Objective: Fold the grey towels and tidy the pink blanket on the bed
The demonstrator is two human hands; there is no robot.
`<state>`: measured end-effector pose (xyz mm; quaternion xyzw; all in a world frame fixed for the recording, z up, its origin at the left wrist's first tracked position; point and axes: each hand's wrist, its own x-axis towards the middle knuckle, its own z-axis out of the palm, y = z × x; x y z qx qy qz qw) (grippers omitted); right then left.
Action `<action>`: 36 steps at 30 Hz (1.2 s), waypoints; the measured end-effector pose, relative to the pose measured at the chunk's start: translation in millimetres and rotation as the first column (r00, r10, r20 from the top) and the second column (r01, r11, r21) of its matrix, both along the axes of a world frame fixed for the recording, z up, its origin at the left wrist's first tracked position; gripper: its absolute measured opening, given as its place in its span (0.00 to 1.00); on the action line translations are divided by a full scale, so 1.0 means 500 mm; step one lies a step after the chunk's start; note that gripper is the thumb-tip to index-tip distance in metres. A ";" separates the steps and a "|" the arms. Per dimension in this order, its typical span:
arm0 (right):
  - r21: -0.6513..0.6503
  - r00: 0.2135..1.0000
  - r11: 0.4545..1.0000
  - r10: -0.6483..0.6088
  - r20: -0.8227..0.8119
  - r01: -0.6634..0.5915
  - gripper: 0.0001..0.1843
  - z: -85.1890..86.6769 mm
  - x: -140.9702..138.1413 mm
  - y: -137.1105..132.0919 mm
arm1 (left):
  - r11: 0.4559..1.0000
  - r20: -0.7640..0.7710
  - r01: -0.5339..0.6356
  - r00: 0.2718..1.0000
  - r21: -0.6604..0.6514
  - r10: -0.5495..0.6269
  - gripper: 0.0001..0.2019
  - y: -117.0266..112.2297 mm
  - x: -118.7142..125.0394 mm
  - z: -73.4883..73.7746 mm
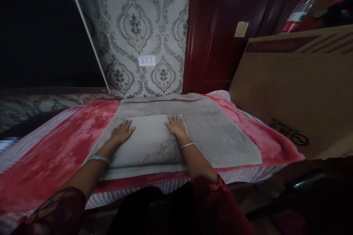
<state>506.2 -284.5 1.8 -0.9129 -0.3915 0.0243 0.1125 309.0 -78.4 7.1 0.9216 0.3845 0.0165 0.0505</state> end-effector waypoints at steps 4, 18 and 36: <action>0.043 1.000 0.999 0.003 0.023 -0.004 0.30 0.008 -0.021 -0.056 | 0.998 0.014 -0.033 0.999 0.050 0.032 0.32 -0.036 -0.003 0.025; 0.264 0.992 0.962 0.032 0.120 -0.063 0.29 -0.092 -0.104 -0.154 | 0.825 0.097 0.548 0.822 0.136 -0.562 0.32 -0.365 0.009 -0.076; 0.285 0.997 0.957 0.025 0.073 -0.045 0.29 -0.080 -0.095 -0.151 | 0.965 0.087 0.079 0.991 0.248 -0.104 0.25 -0.163 -0.184 -0.033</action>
